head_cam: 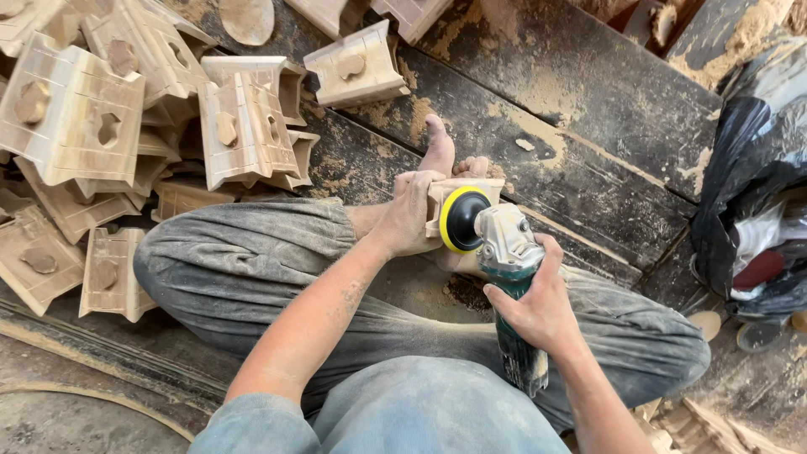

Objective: The person sands small wooden lantern-like objects using a handheld power sander.

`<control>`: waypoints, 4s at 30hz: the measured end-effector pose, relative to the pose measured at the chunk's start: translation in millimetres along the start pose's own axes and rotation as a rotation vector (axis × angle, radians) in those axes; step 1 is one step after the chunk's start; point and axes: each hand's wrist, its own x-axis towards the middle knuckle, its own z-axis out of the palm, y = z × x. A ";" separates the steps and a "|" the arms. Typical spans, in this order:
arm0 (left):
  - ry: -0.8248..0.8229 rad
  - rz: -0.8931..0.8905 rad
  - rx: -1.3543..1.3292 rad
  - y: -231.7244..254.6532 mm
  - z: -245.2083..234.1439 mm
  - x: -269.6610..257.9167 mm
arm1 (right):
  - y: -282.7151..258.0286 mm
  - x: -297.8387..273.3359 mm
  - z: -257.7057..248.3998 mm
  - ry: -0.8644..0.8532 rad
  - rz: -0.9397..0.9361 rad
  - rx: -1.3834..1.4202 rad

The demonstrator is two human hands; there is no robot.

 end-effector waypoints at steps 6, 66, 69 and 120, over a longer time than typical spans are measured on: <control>-0.039 -0.079 0.016 -22.3 10.7 -9.0 | 3.8 0.0 -0.5 0.021 -0.016 0.028; -0.065 0.118 0.247 4.4 -19.5 25.5 | 49.6 -10.6 -19.0 0.180 -0.006 0.315; -0.136 0.011 0.154 -4.1 -16.0 31.1 | 27.8 1.7 -17.4 0.111 -0.032 0.249; -0.079 0.010 -0.013 -20.2 -17.2 16.3 | 10.2 16.0 -7.6 -0.028 0.081 0.055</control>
